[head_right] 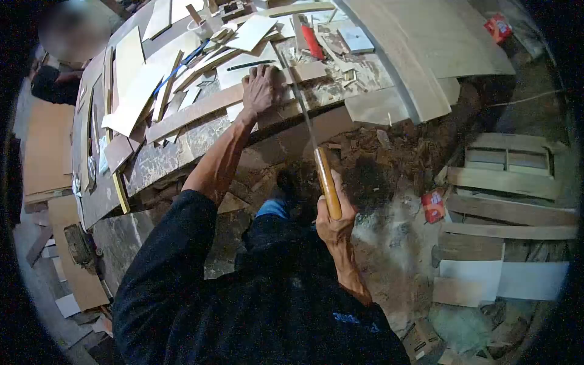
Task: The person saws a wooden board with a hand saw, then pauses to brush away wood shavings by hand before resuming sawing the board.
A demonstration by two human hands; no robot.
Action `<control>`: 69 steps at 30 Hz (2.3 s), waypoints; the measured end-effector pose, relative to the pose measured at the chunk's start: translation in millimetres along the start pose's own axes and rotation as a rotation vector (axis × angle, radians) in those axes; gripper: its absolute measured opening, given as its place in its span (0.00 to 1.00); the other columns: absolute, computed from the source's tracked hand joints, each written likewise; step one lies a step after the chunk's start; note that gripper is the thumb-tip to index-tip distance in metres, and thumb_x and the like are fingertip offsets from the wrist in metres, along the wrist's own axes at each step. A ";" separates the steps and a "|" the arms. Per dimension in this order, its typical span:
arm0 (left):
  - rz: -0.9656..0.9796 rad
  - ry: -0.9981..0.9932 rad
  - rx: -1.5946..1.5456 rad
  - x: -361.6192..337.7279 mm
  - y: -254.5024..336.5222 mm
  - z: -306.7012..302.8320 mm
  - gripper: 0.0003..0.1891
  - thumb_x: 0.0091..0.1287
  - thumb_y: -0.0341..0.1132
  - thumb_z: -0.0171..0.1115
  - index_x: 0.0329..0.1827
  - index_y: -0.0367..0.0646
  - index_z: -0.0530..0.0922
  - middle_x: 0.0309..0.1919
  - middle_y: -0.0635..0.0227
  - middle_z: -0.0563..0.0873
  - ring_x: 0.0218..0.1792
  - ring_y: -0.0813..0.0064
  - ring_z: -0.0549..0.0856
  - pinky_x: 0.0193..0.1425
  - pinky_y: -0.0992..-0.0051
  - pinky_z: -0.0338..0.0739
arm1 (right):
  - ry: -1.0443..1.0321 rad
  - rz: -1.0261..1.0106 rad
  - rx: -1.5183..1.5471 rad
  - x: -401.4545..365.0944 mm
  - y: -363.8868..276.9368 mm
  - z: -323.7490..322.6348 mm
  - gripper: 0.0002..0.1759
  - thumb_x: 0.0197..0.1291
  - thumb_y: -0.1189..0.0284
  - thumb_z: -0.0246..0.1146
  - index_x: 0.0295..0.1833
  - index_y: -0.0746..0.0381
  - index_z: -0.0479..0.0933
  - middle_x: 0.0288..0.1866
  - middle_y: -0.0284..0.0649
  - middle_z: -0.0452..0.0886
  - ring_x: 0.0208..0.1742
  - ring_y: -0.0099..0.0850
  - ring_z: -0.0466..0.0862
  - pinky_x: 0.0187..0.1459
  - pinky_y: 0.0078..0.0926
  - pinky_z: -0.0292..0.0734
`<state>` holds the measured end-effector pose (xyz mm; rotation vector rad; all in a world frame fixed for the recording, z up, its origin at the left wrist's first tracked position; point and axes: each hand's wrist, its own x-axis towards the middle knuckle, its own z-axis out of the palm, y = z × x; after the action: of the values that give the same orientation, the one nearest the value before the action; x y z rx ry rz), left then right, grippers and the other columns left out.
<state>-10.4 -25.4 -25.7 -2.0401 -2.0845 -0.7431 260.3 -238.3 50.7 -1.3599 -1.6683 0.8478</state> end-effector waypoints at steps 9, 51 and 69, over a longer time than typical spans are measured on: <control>0.003 -0.098 0.013 0.6 0.9 -5.0 0.31 0.58 0.49 0.63 0.64 0.49 0.68 0.58 0.59 0.70 0.61 0.57 0.69 0.57 0.50 0.65 | -0.036 -0.052 0.113 64.5 -11.3 32.2 0.30 0.56 0.84 0.53 0.67 0.62 0.70 0.52 0.47 0.81 0.48 0.35 0.82 0.51 0.29 0.77; 0.017 0.034 0.112 -5.8 3.0 12.4 0.27 0.54 0.36 0.61 0.60 0.48 0.71 0.57 0.60 0.72 0.59 0.60 0.70 0.62 0.54 0.60 | -0.047 -0.140 0.109 73.1 9.4 31.5 0.30 0.62 0.79 0.59 0.71 0.66 0.66 0.61 0.54 0.79 0.55 0.38 0.84 0.51 0.29 0.79; 0.037 0.004 0.052 -1.4 4.4 3.5 0.28 0.54 0.37 0.62 0.61 0.49 0.70 0.57 0.61 0.73 0.59 0.59 0.71 0.62 0.56 0.64 | -0.080 -0.082 0.098 22.1 -4.1 -8.5 0.29 0.60 0.83 0.56 0.70 0.68 0.67 0.65 0.53 0.75 0.65 0.42 0.78 0.61 0.33 0.75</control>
<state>-5.3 -25.4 -28.2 -2.0417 -2.0363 -0.6796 264.0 -217.3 61.9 -1.1968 -1.7083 0.9349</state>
